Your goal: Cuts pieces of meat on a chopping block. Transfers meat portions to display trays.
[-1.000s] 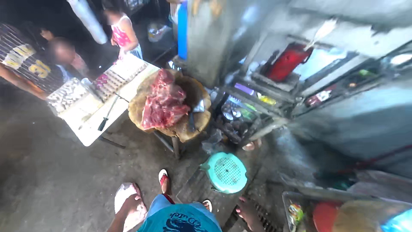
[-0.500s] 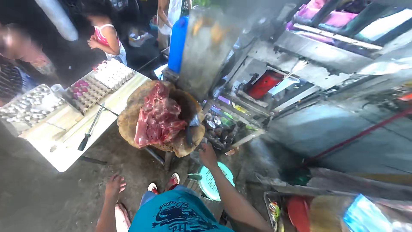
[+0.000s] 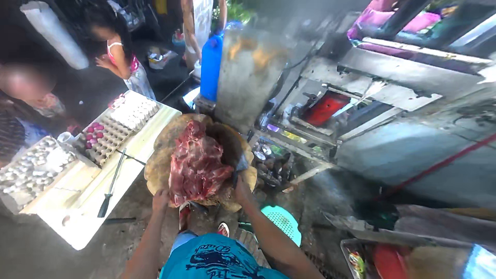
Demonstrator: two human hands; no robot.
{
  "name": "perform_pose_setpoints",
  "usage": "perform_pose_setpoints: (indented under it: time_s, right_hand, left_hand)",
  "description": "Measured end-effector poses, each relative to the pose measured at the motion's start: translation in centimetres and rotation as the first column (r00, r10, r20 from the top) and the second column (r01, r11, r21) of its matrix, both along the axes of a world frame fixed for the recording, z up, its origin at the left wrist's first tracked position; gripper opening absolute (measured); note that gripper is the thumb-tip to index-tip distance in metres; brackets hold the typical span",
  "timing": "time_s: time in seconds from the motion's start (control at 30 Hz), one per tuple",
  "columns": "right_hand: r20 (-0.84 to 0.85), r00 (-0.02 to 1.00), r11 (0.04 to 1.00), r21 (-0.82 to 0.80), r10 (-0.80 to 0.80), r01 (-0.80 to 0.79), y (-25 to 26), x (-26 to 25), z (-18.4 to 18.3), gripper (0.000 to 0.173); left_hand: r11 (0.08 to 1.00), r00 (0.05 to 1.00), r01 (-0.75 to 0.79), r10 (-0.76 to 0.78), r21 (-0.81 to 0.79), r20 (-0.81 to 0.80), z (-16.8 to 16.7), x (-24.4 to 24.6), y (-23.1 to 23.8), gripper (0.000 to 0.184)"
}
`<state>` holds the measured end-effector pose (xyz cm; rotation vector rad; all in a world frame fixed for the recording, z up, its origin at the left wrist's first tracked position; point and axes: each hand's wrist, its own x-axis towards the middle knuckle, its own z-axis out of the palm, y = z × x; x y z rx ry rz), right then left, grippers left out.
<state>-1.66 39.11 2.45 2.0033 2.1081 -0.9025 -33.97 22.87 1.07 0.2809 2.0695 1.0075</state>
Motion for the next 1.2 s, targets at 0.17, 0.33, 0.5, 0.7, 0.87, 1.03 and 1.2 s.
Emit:
perform_pose_setpoints:
  time_s: [0.17,0.33,0.5,0.7,0.87,1.03,1.2]
  right_hand:
    - [0.110,0.983,0.983,-0.096,-0.145,0.156,0.7,-2.2,1.7,0.080]
    - [-0.008,0.928,0.910,-0.197,-0.373,0.364,-0.8,-0.7,5.8,0.066]
    - [-0.286,0.700,0.745,-0.399,-0.655,0.535,-7.5,4.8,6.5,0.037]
    - [-0.381,0.391,0.544,-0.647,-0.838,0.535,-13.7,8.8,5.8,0.026]
    - [-0.418,0.348,0.543,-0.680,-0.839,0.492,-16.0,10.7,7.0,0.029]
    - [-0.392,0.319,0.505,-0.653,-0.863,0.564,-20.2,13.8,7.3,0.032]
    - [-0.343,0.224,0.401,-0.634,-0.912,0.662,-24.0,16.7,9.0,0.025]
  left_hand:
    - [0.962,0.970,0.240,-0.235,-0.131,0.056,-0.7,-2.3,3.4,0.046]
    - [0.912,0.889,0.400,-0.360,-0.096,0.284,0.4,-3.3,6.7,0.050]
    - [0.962,0.763,0.138,-0.254,0.235,0.595,2.6,0.2,8.3,0.031]
    - [0.974,0.659,-0.093,-0.094,0.205,0.746,0.2,5.4,8.9,0.041]
    - [0.989,0.691,-0.077,-0.036,0.124,0.722,-0.2,9.3,10.2,0.037]
    - [0.978,0.729,-0.131,-0.015,0.161,0.684,1.3,10.3,9.3,0.034]
    - [0.959,0.780,-0.052,-0.135,0.278,0.612,3.6,10.6,8.8,0.023]
